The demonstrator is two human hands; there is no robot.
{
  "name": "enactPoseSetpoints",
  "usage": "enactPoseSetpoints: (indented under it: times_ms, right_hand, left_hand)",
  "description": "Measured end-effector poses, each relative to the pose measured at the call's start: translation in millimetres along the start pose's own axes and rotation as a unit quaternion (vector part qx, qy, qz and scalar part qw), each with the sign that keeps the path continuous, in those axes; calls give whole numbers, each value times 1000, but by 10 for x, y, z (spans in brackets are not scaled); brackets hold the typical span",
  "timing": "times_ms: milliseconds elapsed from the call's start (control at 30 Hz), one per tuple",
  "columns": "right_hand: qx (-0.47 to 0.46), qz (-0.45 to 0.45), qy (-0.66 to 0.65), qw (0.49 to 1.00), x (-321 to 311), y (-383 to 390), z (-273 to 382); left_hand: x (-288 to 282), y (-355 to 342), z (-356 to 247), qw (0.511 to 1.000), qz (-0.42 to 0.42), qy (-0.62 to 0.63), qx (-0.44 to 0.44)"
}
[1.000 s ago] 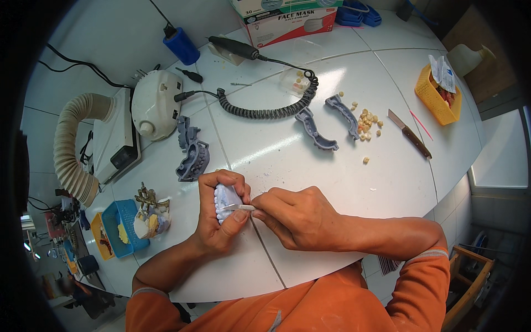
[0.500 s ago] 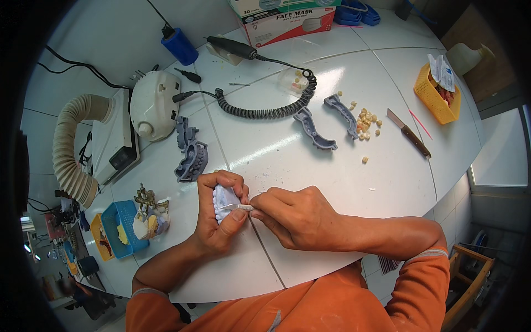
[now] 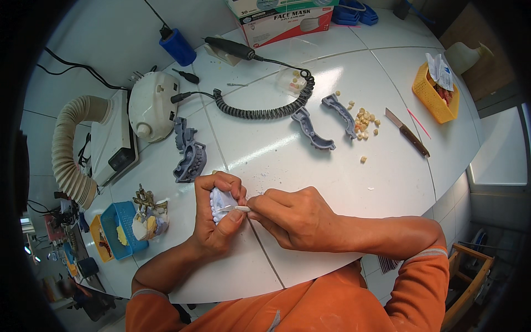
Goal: Carving or trimming a plaster dental impression model with a small hand tool.
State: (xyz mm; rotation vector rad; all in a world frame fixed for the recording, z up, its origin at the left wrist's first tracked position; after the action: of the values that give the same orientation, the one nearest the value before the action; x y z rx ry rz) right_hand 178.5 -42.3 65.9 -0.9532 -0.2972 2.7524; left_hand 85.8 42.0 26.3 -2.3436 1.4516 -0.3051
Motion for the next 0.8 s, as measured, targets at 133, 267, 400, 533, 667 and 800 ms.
enactPoseSetpoints:
  times_ms: [133, 267, 400, 533, 667, 800]
  right_hand:
    - [3, 4, -3, 1000, 10, -20, -18]
    - [1, 3, -8, 1000, 17, -19, -15]
    - [5, 5, -8, 1000, 16, -10, -6]
    - [1, 8, -10, 1000, 24, -1, -3]
    - [-4, 8, -10, 1000, 13, -4, 12]
    - [0, 10, -5, 1000, 26, 4, -7]
  left_hand:
    - [-21, -5, 21, 1000, -4, -2, 2]
    - [-26, -1, 18, 1000, -9, -3, 6]
    - [-21, 13, 14, 1000, -9, -1, 6]
    - [-14, 31, 15, 1000, -7, 9, -10]
    - [-2, 33, 21, 1000, -6, 15, -18]
    - [-2, 27, 13, 1000, -9, 15, -26]
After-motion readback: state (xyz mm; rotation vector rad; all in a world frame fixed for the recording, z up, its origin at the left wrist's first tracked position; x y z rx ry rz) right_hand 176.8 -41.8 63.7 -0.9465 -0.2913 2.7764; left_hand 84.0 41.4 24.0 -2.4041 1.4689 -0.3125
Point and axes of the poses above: each hand's wrist, its own y-axis away from the middle knuckle, its own x-axis out of the palm, z = x × y, the point moved 10 cm from there along -y, towards the middle knuckle, and after that the axes turned 11 degrees about x, right-handed, at the moved point
